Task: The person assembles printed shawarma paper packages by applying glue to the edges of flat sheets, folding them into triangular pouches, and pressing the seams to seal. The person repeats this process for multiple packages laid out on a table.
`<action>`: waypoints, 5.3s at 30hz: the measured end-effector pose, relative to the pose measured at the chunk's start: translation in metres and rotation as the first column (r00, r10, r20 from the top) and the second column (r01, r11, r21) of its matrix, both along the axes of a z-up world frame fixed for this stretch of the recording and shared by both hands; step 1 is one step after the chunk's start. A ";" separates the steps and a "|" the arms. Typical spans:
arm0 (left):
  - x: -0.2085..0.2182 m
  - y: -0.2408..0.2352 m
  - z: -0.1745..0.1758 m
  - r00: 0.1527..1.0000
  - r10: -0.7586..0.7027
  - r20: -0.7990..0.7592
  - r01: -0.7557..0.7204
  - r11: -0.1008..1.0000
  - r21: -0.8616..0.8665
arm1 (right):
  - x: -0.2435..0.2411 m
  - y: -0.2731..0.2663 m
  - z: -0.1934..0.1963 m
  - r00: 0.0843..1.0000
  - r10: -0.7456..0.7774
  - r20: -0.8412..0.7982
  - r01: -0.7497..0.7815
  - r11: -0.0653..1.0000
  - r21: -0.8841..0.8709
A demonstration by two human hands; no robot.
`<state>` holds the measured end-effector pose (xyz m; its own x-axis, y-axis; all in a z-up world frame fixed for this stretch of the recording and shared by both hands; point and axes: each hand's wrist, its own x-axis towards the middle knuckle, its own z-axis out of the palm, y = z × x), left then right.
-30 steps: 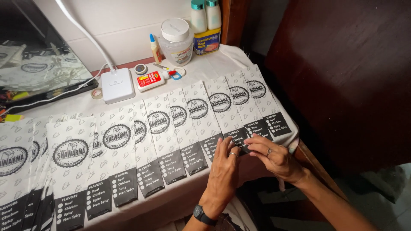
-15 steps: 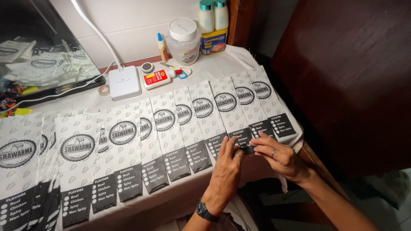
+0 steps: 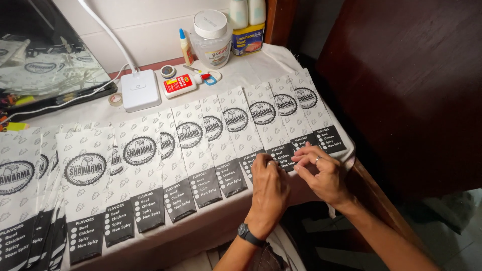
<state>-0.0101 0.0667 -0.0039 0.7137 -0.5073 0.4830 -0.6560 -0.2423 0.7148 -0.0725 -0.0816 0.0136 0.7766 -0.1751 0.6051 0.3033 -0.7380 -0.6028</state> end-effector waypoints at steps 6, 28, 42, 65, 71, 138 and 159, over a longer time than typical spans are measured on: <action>0.020 -0.012 -0.027 0.983 0.068 -0.168 -0.060 0.997 0.053 | 0.006 0.010 0.002 0.988 -0.157 -0.008 0.157 0.985 0.075; 0.024 -0.010 -0.031 0.997 0.011 -0.081 -0.004 0.996 0.090 | 0.012 0.016 -0.018 0.952 -0.283 0.116 0.299 0.943 -0.148; -0.004 0.010 0.006 0.996 -0.018 0.087 0.020 1.000 -0.019 | 0.006 0.024 -0.002 0.968 -0.240 0.077 0.249 0.958 -0.146; 0.008 0.088 0.005 0.956 -0.098 0.275 0.071 0.992 0.106 | 0.001 0.044 0.008 0.952 0.306 -0.014 -0.304 0.937 -0.171; 0.008 0.090 0.010 0.949 -0.107 0.296 0.090 0.993 0.073 | -0.001 0.043 0.003 0.948 0.316 -0.037 -0.318 0.941 -0.112; -0.007 0.069 0.003 0.972 0.069 0.226 -0.070 0.998 -0.006 | 0.024 0.090 -0.012 0.978 -0.107 0.178 0.135 0.978 -0.158; 0.012 0.148 0.012 0.950 -0.069 0.305 0.028 0.991 0.135 | 0.022 0.100 -0.004 0.943 0.331 0.032 -0.314 0.917 -0.244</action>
